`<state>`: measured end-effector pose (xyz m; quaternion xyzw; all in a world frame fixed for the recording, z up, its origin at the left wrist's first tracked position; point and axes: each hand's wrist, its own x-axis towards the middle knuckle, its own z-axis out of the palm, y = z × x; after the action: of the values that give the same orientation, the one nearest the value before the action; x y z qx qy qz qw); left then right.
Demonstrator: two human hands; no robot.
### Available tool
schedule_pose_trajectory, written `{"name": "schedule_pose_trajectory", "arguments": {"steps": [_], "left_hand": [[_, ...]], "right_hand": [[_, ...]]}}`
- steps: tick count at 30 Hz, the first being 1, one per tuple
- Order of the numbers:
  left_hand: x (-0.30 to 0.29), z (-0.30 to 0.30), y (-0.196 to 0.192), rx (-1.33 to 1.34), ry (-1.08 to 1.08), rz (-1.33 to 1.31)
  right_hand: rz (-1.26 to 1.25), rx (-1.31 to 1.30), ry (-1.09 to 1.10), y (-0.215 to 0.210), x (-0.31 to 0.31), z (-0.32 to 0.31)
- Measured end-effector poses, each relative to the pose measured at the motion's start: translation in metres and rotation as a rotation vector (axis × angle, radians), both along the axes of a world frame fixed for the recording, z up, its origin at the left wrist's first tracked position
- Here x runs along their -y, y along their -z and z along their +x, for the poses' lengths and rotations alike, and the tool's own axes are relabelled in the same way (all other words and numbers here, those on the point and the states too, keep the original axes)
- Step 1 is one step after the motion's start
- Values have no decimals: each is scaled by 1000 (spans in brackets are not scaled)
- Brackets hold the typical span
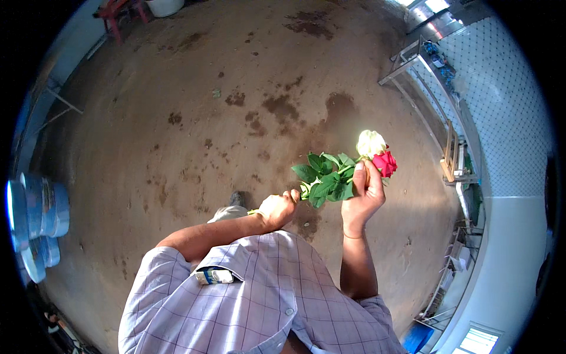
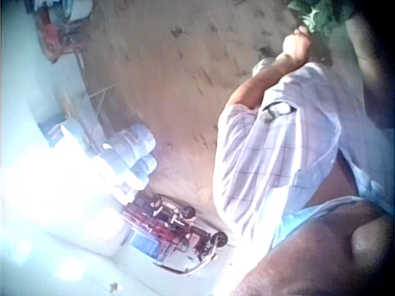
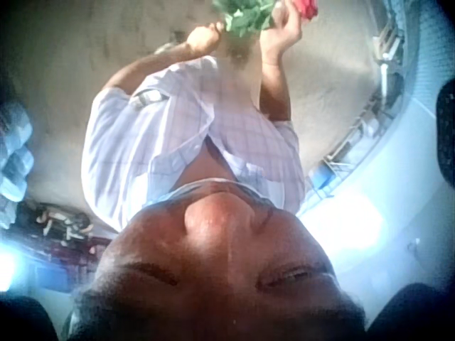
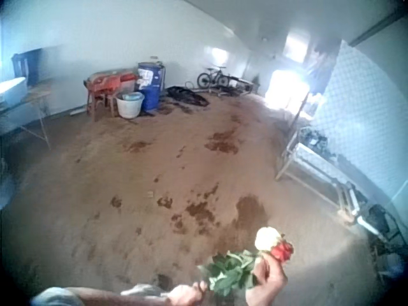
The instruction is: The person trims the stems of red and white roses using shears, then arranges them into a small bouquet. The person repeatedly adjusts the flowers' positions and rotates the bouquet to refine the arrangement.
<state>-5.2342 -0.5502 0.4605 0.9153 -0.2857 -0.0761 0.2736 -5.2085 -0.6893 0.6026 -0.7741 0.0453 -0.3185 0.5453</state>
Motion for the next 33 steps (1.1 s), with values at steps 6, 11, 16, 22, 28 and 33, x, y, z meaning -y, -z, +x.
{"name": "schedule_pose_trajectory", "arguments": {"steps": [6, 11, 16, 22, 28, 33], "left_hand": [[14, 100, -5, -30, 51, 16], [34, 176, 8, 8, 12, 39], [58, 296, 10, 146, -5, 121], [74, 416, -44, 222, 189, -423], [101, 524, -73, -1126, 131, -667], [128, 622, -45, -679, 76, -750]], "right_hand": [[27, 14, 84, -16, 7, 94], [114, 26, 85, -10, 24, 167], [173, 25, 108, 4, 73, 248], [191, 16, -31, -18, 148, 344], [265, -119, -95, -49, 200, 456], [565, -122, -208, -47, 222, 561]]}}
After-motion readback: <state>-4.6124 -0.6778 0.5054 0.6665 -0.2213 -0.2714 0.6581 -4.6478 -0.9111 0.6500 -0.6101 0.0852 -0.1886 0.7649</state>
